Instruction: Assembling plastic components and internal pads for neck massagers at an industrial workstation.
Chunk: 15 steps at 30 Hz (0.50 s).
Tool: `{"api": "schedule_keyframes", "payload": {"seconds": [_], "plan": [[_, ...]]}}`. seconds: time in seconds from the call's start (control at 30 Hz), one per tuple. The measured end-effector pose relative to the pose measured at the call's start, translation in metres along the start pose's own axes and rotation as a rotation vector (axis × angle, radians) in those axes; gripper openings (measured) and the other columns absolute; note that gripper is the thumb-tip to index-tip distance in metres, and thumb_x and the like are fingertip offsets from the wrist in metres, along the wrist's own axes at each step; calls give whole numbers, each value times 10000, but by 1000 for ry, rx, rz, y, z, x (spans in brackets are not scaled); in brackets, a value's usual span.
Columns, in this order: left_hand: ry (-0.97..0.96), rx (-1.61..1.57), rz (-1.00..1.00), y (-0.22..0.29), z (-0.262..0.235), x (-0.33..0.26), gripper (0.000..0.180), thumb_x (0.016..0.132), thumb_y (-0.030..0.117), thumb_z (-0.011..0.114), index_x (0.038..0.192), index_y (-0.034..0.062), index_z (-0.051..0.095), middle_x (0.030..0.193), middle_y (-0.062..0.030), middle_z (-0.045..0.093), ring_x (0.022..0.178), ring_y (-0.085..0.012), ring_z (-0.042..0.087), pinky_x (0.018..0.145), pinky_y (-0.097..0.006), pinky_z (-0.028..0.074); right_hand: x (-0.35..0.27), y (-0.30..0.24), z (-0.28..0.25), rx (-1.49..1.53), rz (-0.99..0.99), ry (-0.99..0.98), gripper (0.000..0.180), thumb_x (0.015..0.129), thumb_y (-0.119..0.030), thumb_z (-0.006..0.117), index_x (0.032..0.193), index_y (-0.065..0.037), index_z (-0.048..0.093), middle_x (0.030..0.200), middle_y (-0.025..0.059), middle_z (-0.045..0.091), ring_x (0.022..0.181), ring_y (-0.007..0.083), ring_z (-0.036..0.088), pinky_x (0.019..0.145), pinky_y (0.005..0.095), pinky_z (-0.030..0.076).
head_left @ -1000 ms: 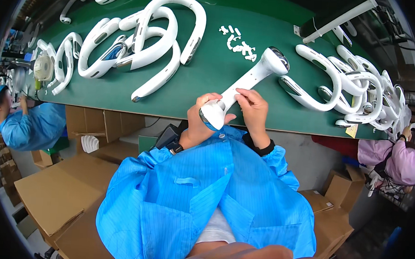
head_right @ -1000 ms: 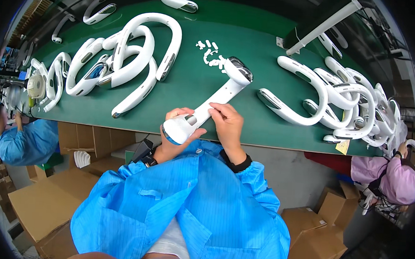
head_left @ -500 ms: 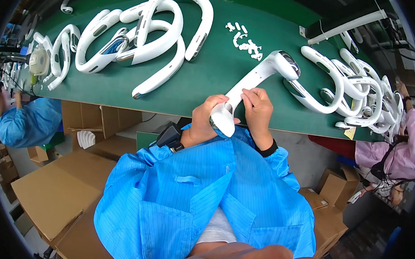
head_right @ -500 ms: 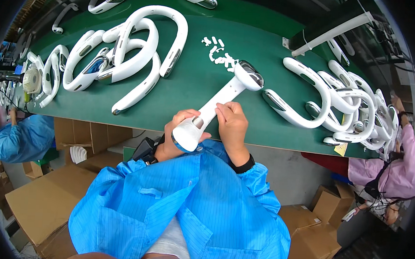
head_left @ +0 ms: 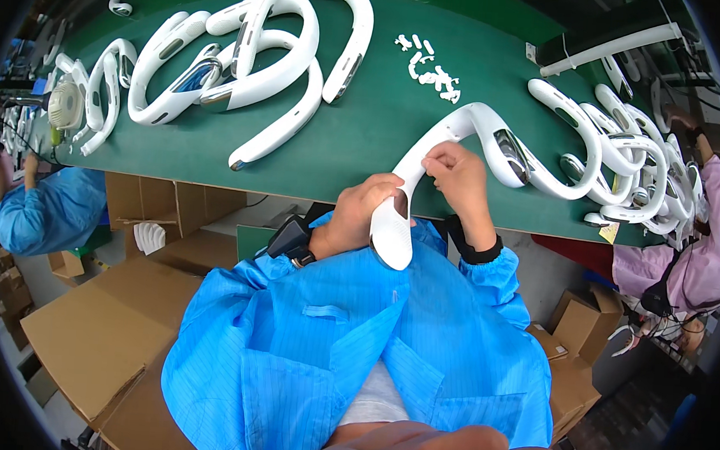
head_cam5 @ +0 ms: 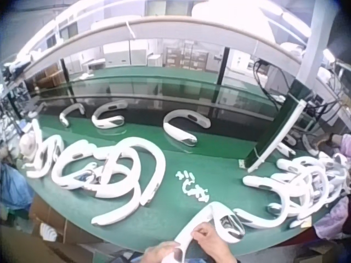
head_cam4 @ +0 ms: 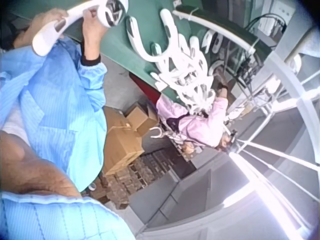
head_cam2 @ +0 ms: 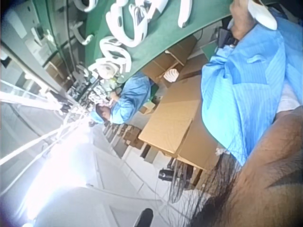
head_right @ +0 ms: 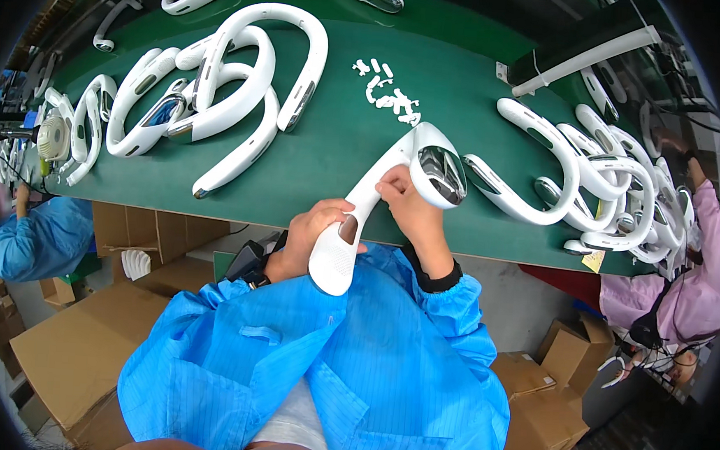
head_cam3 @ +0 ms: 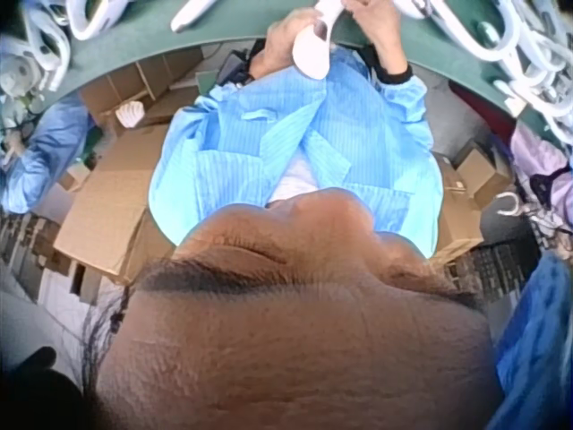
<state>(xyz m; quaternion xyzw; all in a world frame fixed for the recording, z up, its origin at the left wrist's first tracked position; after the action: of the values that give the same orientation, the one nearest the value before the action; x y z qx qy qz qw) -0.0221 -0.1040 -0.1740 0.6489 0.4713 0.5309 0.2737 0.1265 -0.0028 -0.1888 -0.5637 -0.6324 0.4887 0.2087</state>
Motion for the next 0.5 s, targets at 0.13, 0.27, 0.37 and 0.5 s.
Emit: {"api": "schedule_keyframes", "payload": {"seconds": [0.13, 0.27, 0.37, 0.5], "plan": [[36, -12, 42, 1, -1, -1, 567, 589, 115, 852, 1029, 45, 500, 1044, -186, 593, 787, -294, 672, 642, -322, 560, -9, -11, -2, -156, -91, 204, 274, 716, -97, 741, 869, 3, 537, 673, 37, 614, 547, 86, 555, 460, 229, 434], [48, -97, 4, -7, -1, -11, 585, 567, 72, 868, 1020, 64, 498, 1089, -188, 581, 861, -273, 654, 671, -304, 553, -15, 14, 4, 38, -161, 310, 417, 735, -129, 738, 1017, 66, 499, 754, 50, 614, 582, 102, 575, 360, 224, 436], [-78, -25, 55, -11, -5, -11, 509, 619, 56, 831, 1008, 70, 503, 1117, -177, 570, 907, -272, 642, 690, -321, 549, -15, 12, 18, 263, 89, 163, 602, 791, -89, 663, 1302, 24, 365, 1065, 114, 583, 656, 103, 587, 443, 221, 478], [-251, 2, 73, -9, -9, -2, 323, 720, 7, 734, 971, 58, 537, 1167, -163, 556, 970, -269, 621, 770, -331, 520, -11, 23, 24, 338, 19, 61, 567, 810, -68, 630, 1309, 5, 369, 1153, 117, 567, 703, 87, 573, 473, 193, 456]]}}
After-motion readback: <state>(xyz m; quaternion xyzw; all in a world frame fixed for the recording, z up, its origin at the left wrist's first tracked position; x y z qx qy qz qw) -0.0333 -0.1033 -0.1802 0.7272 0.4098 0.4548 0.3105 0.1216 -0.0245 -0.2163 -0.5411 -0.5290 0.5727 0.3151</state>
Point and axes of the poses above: each hand's wrist, its own x-axis towards the middle knuckle, its own z-axis out of the palm, y = z × x, the point moved 6 cm from there along x, towards the middle knuckle
